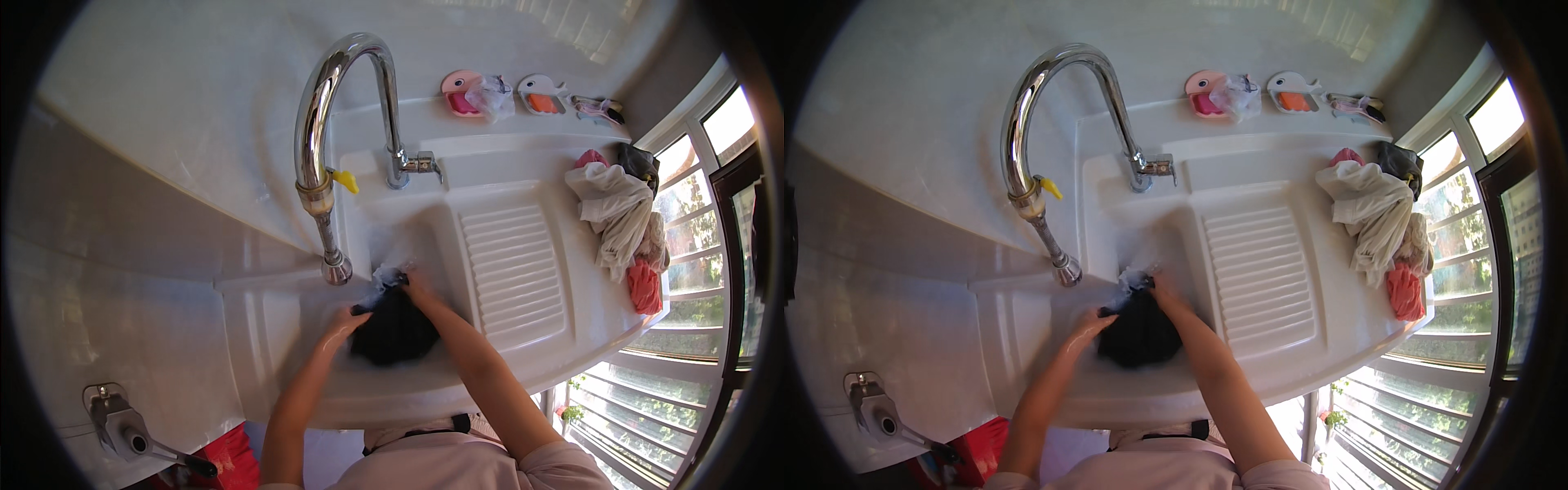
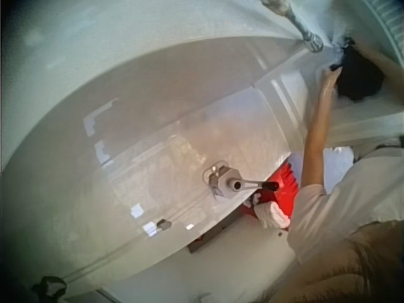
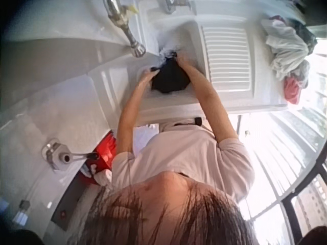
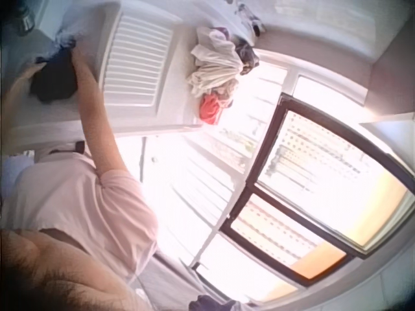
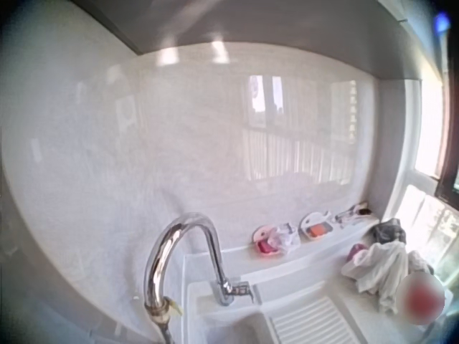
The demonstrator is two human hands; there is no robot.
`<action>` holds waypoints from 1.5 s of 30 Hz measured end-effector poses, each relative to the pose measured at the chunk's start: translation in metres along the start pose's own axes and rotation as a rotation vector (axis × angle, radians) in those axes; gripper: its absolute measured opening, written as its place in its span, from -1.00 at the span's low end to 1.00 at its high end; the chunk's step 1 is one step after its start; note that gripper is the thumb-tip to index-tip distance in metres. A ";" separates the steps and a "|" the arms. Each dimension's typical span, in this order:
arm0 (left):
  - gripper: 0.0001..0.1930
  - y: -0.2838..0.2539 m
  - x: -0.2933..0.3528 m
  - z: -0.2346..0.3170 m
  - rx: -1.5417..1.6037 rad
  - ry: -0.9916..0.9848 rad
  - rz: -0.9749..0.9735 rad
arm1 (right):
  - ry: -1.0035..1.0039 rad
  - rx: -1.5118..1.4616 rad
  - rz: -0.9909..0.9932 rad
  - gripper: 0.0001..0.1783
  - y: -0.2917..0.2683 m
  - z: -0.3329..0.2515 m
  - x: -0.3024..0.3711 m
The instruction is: The person washes clothes in a sink by hand, scrubbing a white garment and then a black garment under running water.
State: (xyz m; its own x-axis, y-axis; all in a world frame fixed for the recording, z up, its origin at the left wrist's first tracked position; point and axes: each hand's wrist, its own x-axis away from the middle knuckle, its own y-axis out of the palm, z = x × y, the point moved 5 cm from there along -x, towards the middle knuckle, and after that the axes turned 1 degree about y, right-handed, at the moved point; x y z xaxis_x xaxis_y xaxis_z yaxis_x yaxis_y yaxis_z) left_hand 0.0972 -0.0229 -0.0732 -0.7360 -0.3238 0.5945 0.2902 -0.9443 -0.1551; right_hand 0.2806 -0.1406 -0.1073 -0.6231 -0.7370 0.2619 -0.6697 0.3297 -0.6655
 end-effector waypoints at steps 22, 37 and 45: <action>-0.55 0.050 0.003 0.062 1.272 0.042 0.006 | -0.246 -0.166 0.263 -0.48 -0.056 -0.171 0.117; -0.58 -0.031 0.097 0.107 0.300 0.167 0.004 | -0.021 0.329 0.349 -0.48 -0.102 -0.070 0.019; -0.26 -0.027 0.026 -0.019 -0.792 -0.232 0.334 | -0.150 0.608 -0.001 -0.38 -0.028 -0.098 0.032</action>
State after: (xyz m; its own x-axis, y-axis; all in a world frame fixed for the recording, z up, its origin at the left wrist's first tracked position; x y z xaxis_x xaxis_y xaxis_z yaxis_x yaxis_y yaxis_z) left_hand 0.0585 -0.0070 -0.0689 -0.5214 -0.6510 0.5517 -0.1037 -0.5933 -0.7982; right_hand 0.2395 -0.1160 -0.0119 -0.5295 -0.8265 0.1911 -0.2933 -0.0330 -0.9554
